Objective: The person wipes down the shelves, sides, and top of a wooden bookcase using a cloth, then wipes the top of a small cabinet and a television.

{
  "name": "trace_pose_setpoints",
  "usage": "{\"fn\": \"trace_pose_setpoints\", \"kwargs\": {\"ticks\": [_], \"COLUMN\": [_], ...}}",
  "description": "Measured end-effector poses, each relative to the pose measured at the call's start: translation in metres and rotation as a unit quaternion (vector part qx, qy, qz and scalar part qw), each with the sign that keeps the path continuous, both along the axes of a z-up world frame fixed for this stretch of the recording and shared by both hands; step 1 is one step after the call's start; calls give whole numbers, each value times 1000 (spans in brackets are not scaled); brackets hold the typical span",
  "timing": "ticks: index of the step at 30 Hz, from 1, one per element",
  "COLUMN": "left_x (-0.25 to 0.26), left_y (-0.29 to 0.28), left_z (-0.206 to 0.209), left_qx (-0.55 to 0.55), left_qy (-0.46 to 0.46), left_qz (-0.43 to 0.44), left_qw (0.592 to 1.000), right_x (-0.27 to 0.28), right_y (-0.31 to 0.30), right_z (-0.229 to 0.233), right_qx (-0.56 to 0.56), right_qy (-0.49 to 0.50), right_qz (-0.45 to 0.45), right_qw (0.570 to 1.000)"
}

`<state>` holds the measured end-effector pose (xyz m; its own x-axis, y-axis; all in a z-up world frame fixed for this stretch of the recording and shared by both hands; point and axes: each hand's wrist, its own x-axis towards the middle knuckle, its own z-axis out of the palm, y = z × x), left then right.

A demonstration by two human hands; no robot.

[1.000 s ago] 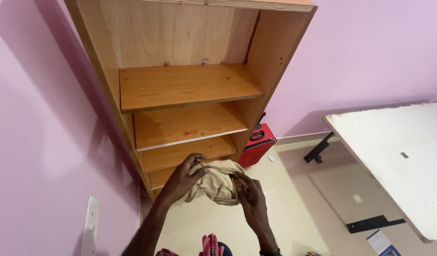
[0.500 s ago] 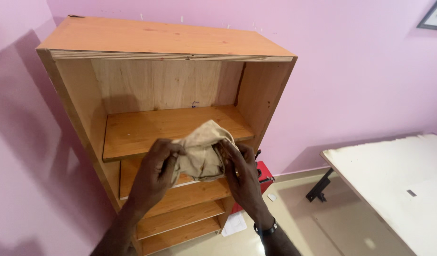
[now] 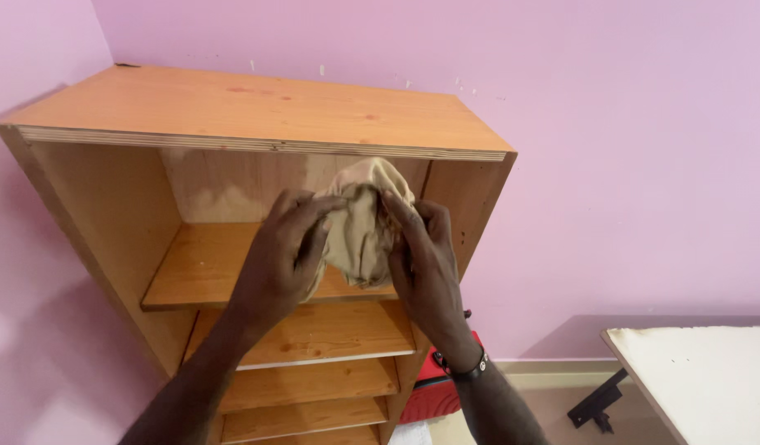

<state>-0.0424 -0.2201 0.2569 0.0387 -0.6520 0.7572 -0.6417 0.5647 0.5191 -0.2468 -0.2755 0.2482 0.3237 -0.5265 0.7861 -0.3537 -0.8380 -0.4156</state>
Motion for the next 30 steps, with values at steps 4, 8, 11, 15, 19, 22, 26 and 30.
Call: {"fn": "trace_pose_setpoints", "kwargs": {"ticks": [4,8,11,15,19,22,26,30], "left_x": [-14,-13,-11,-3,16,43,91,167], "left_y": [-25,-51,-71,-104,-114,-111,-76,-22], "left_z": [-88,-136,-154,-176,-222,-247,-250,-241], "left_qx": [46,152,161,180,67,95,133,128], "left_qy": [33,15,13,-191,-247,-264,-261,-255], "left_qz": [19,50,50,135,115,115,143,248], "left_qw": [998,987,986,955,960,953,945,926], "right_x": [-17,-17,-12,7,42,70,126,211], "right_y": [-23,-58,-78,-100,-101,-97,-72,-48], "right_z": [-76,-128,-153,-185,-220,-241,-250,-237], "right_qx": [55,83,98,-18,6,4,13,-34], "right_qy": [21,29,45,110,235,235,222,240], "right_qz": [21,35,-7,-90,-123,-116,-76,-21], "right_qw": [998,996,994,990,964,965,972,970]}}
